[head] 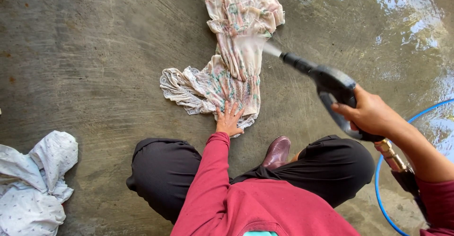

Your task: The person washes a dress and other garments on a concrete floor using a pressure washer, moving the fabric by hand to clean it.

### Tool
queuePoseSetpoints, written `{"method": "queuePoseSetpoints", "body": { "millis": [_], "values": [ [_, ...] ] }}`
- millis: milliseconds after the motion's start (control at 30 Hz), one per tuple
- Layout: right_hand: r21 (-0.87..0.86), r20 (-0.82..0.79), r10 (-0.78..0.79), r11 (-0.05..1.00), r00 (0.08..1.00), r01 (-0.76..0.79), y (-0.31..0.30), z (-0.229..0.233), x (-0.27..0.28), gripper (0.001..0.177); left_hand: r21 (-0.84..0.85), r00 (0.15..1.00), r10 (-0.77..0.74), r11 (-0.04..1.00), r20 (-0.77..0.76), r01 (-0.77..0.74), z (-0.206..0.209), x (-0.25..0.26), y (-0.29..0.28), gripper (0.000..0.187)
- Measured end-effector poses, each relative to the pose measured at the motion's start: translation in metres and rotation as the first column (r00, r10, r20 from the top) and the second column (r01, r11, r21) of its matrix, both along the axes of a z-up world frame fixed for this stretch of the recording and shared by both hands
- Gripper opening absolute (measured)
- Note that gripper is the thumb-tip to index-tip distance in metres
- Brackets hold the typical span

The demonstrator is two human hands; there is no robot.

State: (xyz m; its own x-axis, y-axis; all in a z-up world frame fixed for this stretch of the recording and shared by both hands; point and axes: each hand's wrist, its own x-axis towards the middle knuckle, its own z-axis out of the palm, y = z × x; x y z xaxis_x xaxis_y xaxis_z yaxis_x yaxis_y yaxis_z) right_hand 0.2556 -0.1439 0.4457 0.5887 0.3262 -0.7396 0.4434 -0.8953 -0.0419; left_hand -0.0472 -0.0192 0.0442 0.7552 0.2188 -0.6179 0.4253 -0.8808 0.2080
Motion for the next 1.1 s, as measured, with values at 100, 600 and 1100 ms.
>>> {"method": "queuePoseSetpoints", "body": {
  "millis": [100,600,1100],
  "values": [
    [0.174,0.047,-0.169,0.972,0.985,0.158,0.006,0.008,0.005,0.035,0.077,0.991,-0.1,0.991,-0.085,0.107,0.004,0.0,0.002,0.115],
    [-0.086,-0.127,0.029,0.996,0.991,-0.04,-0.015,-0.019,-0.008,0.042,0.26,0.932,0.107,0.943,0.346,-0.205,-0.072,0.001,0.0,0.056],
    [-0.043,-0.123,0.152,0.986,0.981,-0.158,0.053,0.011,-0.04,0.06,0.111,0.998,0.046,0.992,0.051,-0.052,-0.045,-0.004,0.004,0.084]
  ]
}}
